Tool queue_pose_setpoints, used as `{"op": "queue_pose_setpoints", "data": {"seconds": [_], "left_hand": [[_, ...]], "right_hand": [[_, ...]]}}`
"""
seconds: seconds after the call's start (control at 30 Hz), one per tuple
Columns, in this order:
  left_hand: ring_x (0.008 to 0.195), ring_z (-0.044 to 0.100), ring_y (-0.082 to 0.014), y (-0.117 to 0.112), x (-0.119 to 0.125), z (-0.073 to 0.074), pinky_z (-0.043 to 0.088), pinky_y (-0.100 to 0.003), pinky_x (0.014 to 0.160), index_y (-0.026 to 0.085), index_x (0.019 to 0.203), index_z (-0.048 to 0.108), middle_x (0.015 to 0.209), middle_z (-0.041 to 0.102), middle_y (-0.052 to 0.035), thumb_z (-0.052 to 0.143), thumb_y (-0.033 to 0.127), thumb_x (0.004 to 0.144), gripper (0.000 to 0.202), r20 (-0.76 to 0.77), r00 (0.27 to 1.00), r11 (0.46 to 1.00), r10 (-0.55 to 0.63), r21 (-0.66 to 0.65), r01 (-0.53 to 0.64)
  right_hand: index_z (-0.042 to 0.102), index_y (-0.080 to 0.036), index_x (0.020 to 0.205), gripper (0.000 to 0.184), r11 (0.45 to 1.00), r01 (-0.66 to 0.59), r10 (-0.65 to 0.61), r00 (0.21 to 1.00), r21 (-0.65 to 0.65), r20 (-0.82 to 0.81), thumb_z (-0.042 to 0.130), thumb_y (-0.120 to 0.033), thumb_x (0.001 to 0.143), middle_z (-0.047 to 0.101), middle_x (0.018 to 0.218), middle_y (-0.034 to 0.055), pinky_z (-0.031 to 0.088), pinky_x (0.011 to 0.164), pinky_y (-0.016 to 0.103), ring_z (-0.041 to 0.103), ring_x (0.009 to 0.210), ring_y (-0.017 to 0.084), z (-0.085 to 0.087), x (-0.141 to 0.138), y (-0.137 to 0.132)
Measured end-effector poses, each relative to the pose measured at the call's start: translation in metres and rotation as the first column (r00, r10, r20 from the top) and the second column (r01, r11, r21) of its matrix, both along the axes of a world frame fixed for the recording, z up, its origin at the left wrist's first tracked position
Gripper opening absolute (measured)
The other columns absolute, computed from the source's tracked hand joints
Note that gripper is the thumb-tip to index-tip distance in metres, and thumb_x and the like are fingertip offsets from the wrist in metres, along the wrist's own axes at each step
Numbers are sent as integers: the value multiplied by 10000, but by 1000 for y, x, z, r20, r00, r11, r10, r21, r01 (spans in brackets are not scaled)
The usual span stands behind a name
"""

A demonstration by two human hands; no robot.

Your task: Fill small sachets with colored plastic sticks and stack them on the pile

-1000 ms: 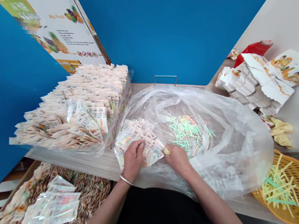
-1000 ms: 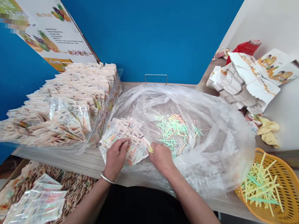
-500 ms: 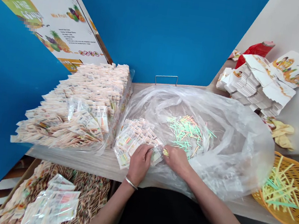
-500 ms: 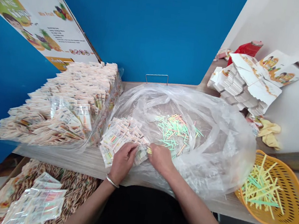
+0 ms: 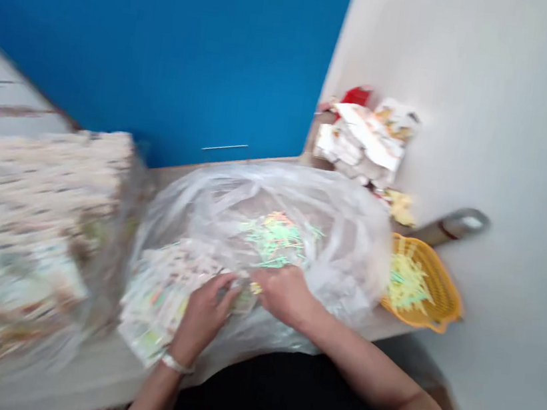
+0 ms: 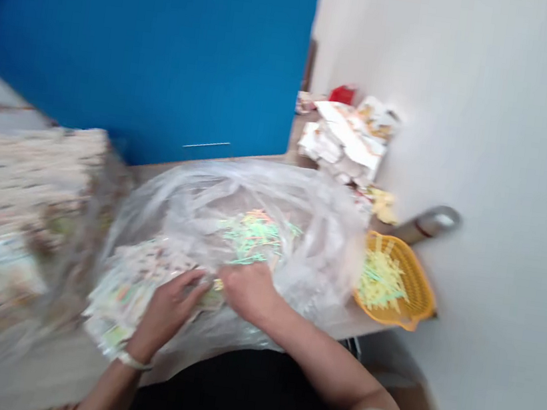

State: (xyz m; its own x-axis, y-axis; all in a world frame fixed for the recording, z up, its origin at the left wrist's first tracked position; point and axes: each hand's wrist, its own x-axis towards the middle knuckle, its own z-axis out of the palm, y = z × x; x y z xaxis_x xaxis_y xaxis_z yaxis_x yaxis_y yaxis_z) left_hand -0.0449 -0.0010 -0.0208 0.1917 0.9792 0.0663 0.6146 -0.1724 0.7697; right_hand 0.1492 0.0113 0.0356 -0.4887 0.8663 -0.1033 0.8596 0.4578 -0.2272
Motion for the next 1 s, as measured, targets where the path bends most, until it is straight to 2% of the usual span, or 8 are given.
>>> {"op": "queue_pose_setpoints", "data": {"seconds": [0.17, 0.3, 0.47, 0.7, 0.8, 0.87, 0.93, 1.0], "left_hand": [[834, 677, -208, 15, 2, 2, 531, -271, 735, 231, 1040, 641, 914, 735, -13, 563, 572, 827, 409, 126, 992, 976, 5, -215, 23], [880, 692, -249, 12, 8, 4, 538, -281, 709, 242, 988, 683, 806, 736, -1, 578, 631, 757, 465, 52, 998, 951, -36, -306, 50], [917, 683, -268, 3, 11, 8, 531, -312, 799, 253, 834, 740, 862, 757, 0, 574, 637, 727, 431, 10, 999, 972, 40, -230, -36], [585, 535, -158, -11, 32, 18, 400, -236, 551, 201, 668, 655, 575, 597, 29, 615, 596, 760, 408, 27, 995, 979, 96, -185, -89], [594, 521, -141, -15, 45, 23, 402, -234, 589, 193, 652, 636, 586, 596, 29, 654, 507, 755, 331, 113, 991, 984, 71, -170, -51], [588, 511, -130, -15, 52, 25, 403, -233, 599, 190, 653, 628, 591, 593, 31, 681, 451, 743, 282, 188, 980, 983, 65, -179, -31], [581, 498, -120, -14, 58, 28, 401, -230, 601, 187, 648, 617, 587, 580, 38, 704, 416, 732, 259, 248, 967, 980, 61, -201, -10], [583, 492, -113, -13, 62, 32, 399, -226, 608, 182, 640, 606, 587, 571, 44, 724, 383, 720, 247, 282, 957, 976, 63, -217, 0]], "right_hand": [[615, -189, 919, 117, 994, -18, 17, 1000, 108, 13, 503, -220, 905, 734, 828, 52, 437, 578, 291, 676, 696, 209, 9, 11, 3], [612, -174, 908, 139, 988, -84, 84, 996, 126, 6, 474, -163, 908, 730, 810, 65, 450, 576, 304, 674, 682, 210, 12, 13, -5], [615, -184, 998, 189, 996, -12, 17, 998, 83, -60, 499, -315, 927, 740, 837, 58, 472, 615, 297, 683, 711, 211, 16, 13, -12], [671, -210, 934, 201, 980, 184, -198, 939, -77, -281, 499, -310, 907, 742, 890, 45, 462, 687, 281, 680, 797, 201, 10, 30, -19], [691, -186, 881, 321, 926, 298, -377, 723, -231, -579, 420, -343, 950, 719, 815, 55, 463, 719, 286, 653, 769, 185, 2, 43, -18], [700, -166, 896, 442, 857, 292, -512, 388, -425, -766, 363, -441, 971, 665, 662, 35, 471, 685, 296, 613, 642, 172, 0, 48, -12], [715, -154, 920, 489, 807, 170, -579, 42, -566, -814, 397, -525, 948, 660, 645, 32, 488, 712, 313, 608, 628, 171, 4, 47, -4], [737, -155, 903, 459, 791, 38, -596, -178, -610, -783, 493, -544, 901, 710, 762, 60, 494, 806, 334, 645, 741, 188, 11, 40, 3]]}}
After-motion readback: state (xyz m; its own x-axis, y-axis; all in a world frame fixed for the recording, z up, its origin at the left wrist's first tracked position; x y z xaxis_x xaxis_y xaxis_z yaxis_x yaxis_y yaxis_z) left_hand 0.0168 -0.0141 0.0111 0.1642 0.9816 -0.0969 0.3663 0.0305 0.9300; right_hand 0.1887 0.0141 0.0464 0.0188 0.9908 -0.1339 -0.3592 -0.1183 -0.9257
